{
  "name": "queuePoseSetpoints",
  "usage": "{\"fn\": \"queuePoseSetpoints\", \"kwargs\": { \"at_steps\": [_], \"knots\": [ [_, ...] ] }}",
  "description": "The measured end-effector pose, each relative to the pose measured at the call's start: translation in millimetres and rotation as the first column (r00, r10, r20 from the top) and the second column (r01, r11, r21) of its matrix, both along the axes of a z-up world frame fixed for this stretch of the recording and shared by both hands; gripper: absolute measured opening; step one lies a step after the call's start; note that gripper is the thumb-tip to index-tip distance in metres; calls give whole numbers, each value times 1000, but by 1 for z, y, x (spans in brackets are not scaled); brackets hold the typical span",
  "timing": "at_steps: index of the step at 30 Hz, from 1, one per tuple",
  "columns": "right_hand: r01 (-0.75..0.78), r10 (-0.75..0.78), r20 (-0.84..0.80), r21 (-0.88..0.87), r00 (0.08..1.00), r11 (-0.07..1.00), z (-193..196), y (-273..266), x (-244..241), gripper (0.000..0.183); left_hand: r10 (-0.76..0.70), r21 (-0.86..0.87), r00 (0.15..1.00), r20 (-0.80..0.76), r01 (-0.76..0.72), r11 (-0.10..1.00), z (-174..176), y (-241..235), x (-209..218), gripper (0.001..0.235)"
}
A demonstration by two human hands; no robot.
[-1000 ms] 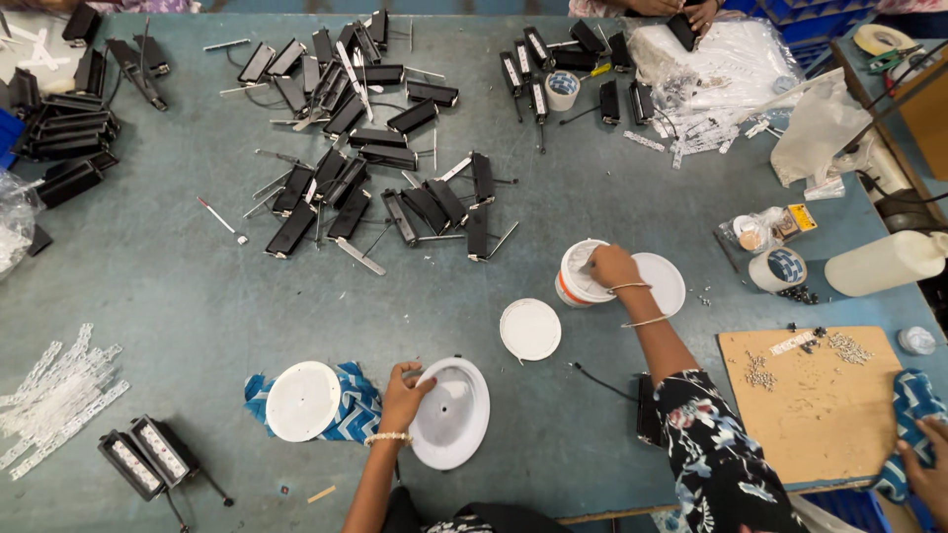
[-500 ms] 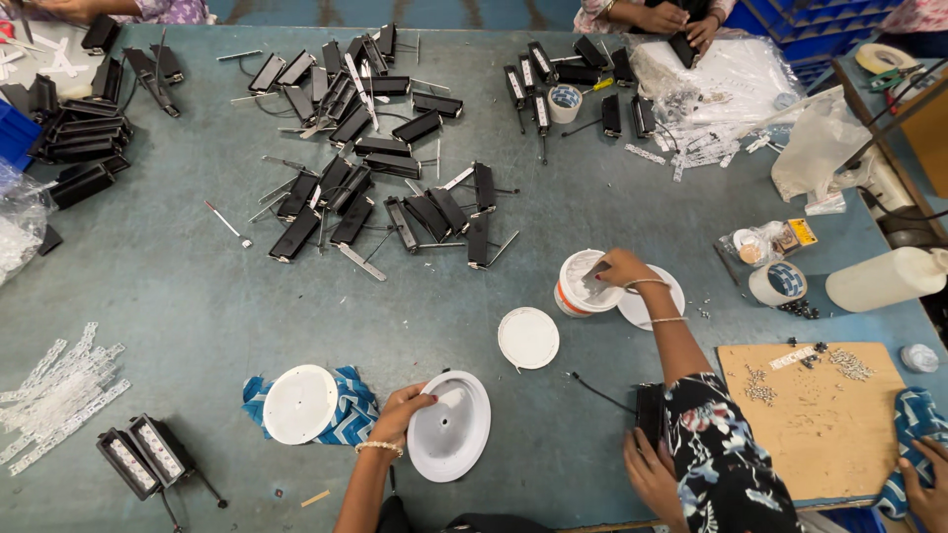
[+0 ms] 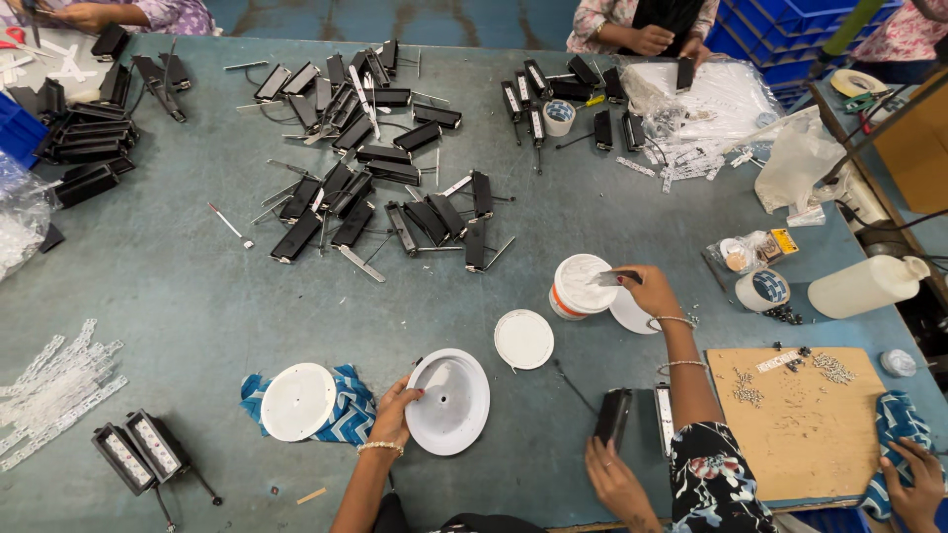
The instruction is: The person assembles small black electronic components by inserting white strips and applying adhesive from a container. They handle multiple units, occasionally wiping surfaces with a cloth, and place finished items on the table.
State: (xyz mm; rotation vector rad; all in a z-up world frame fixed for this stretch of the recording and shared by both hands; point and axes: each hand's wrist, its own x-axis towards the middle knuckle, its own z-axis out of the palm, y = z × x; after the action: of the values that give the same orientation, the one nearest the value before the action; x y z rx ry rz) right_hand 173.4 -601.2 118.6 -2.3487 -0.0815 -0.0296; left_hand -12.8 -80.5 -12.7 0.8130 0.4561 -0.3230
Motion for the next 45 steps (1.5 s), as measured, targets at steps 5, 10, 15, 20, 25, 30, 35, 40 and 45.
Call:
{"fn": "queuePoseSetpoints", "kwargs": {
  "at_steps": [5,10,15,20,25,30,35,40,45],
  "knots": [
    [66,-66,7,-16,998,998,15,10,-12,26,70,-36,997,8,-70,997,1,-1,-1,41],
    [51,-53,26,73,998,996,22,11,-17,28,105,-187,994,0,-103,977,20,-12,10,43],
    [53,-56,19,114,998,992,25,5,-15,24,129,-260,991,30,-117,959,28,-51,52,44],
    [52,-57,51,96,997,994,36,2,-17,25,143,-302,986,91,-109,947,13,-103,97,44],
    [54,-57,6,240,998,969,58,9,-25,26,140,-309,985,98,-103,946,-4,-151,116,39],
    [-2,-10,34,338,999,941,68,43,-53,25,88,-275,994,66,-67,959,4,-169,109,33],
    [34,-75,112,328,991,944,49,128,-104,25,100,-249,994,39,-87,965,44,-165,93,36],
    [174,-218,201,217,955,961,37,212,-149,35,142,-307,985,99,-106,946,84,-152,74,43],
    [164,-160,384,22,909,986,46,264,-178,43,175,-254,979,103,-144,956,107,-141,65,40]
  ]
}}
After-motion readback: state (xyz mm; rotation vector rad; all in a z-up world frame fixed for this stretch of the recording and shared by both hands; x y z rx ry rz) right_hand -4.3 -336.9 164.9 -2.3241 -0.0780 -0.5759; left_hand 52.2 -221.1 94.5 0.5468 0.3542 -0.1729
